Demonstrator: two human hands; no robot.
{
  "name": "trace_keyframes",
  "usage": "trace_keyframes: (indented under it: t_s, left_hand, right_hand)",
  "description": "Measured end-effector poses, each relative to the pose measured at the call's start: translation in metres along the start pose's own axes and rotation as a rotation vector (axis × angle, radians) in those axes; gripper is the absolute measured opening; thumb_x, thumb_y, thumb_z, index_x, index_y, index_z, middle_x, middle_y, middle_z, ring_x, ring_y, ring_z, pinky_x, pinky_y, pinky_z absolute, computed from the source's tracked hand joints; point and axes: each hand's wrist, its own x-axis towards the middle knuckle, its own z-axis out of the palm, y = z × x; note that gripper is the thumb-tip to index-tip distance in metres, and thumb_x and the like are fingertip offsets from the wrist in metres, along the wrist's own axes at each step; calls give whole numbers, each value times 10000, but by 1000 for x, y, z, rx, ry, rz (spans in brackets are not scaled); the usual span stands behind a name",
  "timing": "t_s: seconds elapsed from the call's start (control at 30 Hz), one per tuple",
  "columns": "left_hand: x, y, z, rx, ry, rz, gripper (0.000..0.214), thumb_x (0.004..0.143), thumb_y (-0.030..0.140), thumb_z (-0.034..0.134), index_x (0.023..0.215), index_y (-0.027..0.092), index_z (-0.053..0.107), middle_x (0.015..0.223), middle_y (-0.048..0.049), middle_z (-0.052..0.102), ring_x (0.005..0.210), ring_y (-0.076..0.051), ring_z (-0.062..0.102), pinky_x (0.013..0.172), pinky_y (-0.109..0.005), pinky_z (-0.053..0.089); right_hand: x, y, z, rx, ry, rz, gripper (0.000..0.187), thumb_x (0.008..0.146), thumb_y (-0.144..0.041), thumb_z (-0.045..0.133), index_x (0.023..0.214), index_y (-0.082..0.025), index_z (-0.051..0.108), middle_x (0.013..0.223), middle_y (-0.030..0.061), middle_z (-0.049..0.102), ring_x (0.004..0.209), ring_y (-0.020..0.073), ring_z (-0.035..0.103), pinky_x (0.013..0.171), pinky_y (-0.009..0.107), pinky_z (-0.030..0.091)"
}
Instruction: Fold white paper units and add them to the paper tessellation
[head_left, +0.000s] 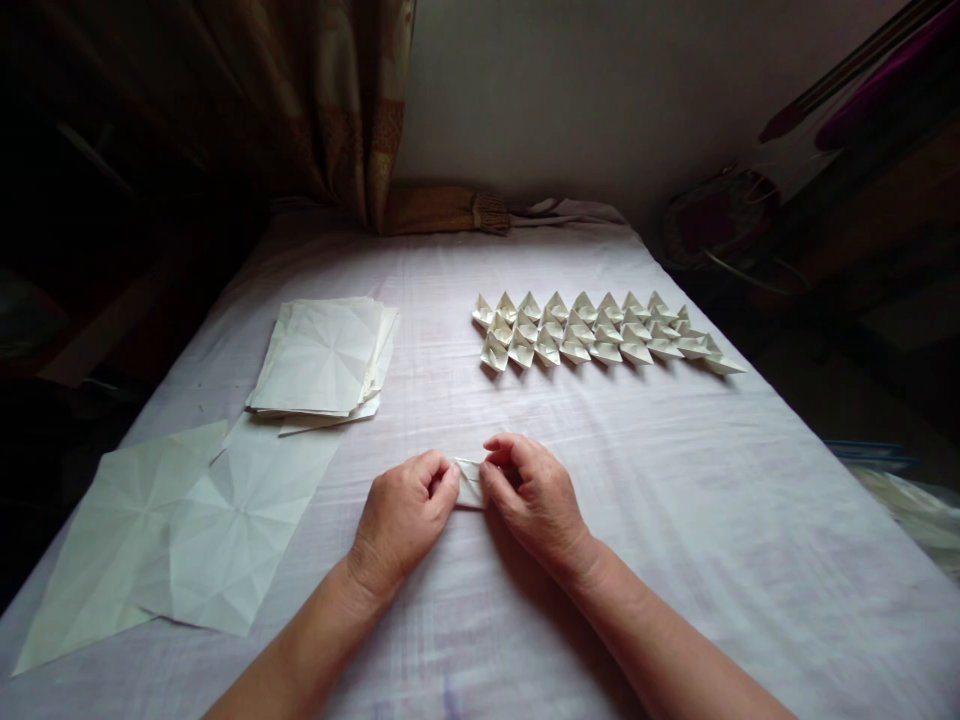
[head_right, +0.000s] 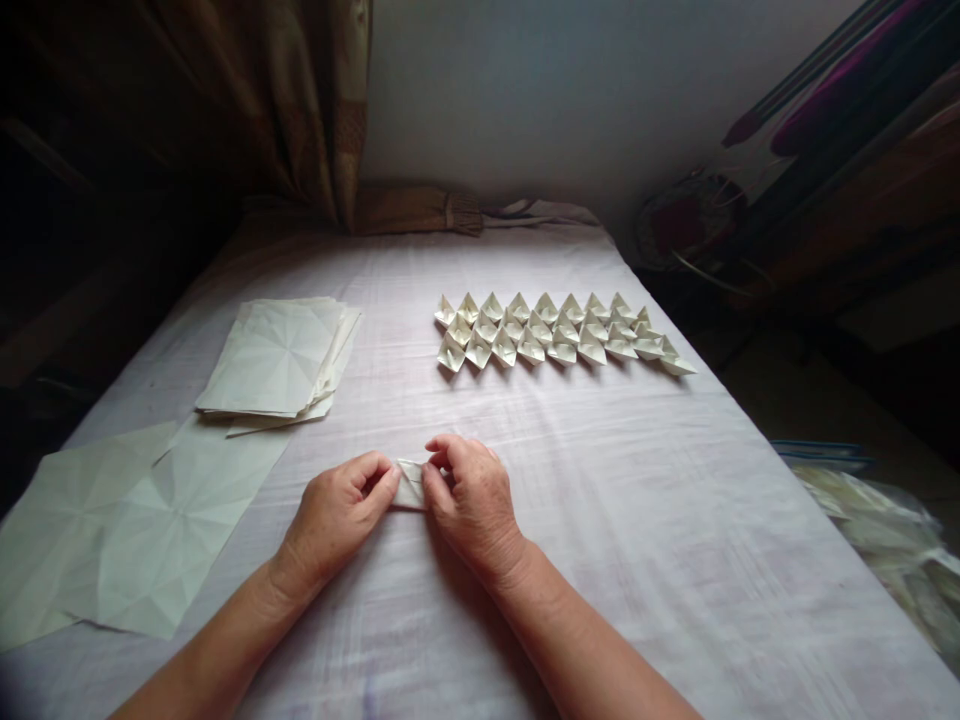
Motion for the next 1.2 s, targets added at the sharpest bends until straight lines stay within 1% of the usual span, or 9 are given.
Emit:
trace_keyframes:
  t_s: [0.1, 0.17, 0.27, 0.37, 0.57, 0.7, 0.87, 1.0, 1.2]
  left_hand:
    - [-1, -3, 2, 337, 53, 67, 201, 916, 310, 511, 766, 206, 597, 682, 12, 629, 594, -152, 579, 564, -252, 380]
    - [-3, -8, 3, 443, 136, 174, 139, 923, 293, 529, 883, 206, 630, 807, -17, 680, 674, -171, 621, 594, -264, 422]
    - [-8, -18, 3, 468, 219, 479, 190, 953, 235, 492, 1030, 229, 665, 1067, -41, 712, 940, -194, 644, 783, -295, 480]
    - [-12, -28, -1, 433, 147, 649, 276, 962, 264, 482, 1177, 240, 653, 1204, -35, 693, 1176, -231, 568, 1013, -386, 409]
    - [-17, -38, -5, 437, -21, 539, 416, 945, 307, 498, 1360, 313, 526, 1375, 17, 590, 1372, -268, 398, 1158, -512, 215]
    - [-18, -40, -5, 458, -69, 533, 457, 950, 303, 482, 1406, 311, 474, 1417, -2, 550, 1411, -277, 335, 1167, -538, 186]
    - [-18, -40, -12, 464, -166, 560, 513, 960, 316, 456, 1467, 317, 380, 1487, -13, 469, 1417, -297, 316, 1160, -549, 188]
    - [-15, -39, -23, 482, -297, 627, 457, 967, 392, 443, 1424, 378, 436, 1537, -18, 391, 1425, -312, 309, 1154, -557, 169]
    - [-10, -34, -34, 523, -336, 694, 460, 978, 443, 414, 1434, 384, 419, 1541, -43, 383, 1431, -291, 307, 1170, -509, 113]
  right_hand:
    - [1, 2, 3, -137, 17, -98, 100, 842, -176, 555, 928, -208, 597, 746, 7, 673, 725, 180, 602, 730, 320, 426]
    - [1, 3, 5, -185, 27, -126, 95, 849, -167, 558, 925, -207, 597, 740, 4, 668, 723, 183, 597, 729, 318, 415]
    - [1, 5, 7, -234, 33, -146, 93, 854, -164, 562, 931, -202, 597, 746, 7, 662, 729, 188, 589, 732, 318, 405]
    - [1, 6, 7, -264, 30, -157, 107, 853, -157, 571, 949, -194, 599, 783, 15, 670, 756, 195, 588, 750, 326, 401]
    - [-3, 8, 3, -332, -36, -228, 102, 918, -186, 555, 917, -209, 654, 904, 35, 713, 839, 201, 587, 783, 332, 418]
    - [-8, 12, -9, -361, -124, -402, 235, 970, -200, 484, 1100, -242, 675, 1140, 33, 715, 1063, 231, 573, 880, 367, 428]
    - [-8, 17, -31, -456, -368, -481, 344, 962, -244, 482, 1280, -239, 611, 1316, 59, 629, 1267, 288, 487, 1003, 454, 385]
    - [-2, 18, -44, -455, -520, -496, 406, 955, -301, 486, 1350, -236, 557, 1394, 74, 563, 1335, 287, 434, 1079, 482, 329]
    - [7, 23, -56, -468, -714, -563, 457, 949, -417, 505, 1391, -305, 509, 1524, 71, 398, 1412, 304, 327, 1117, 512, 256]
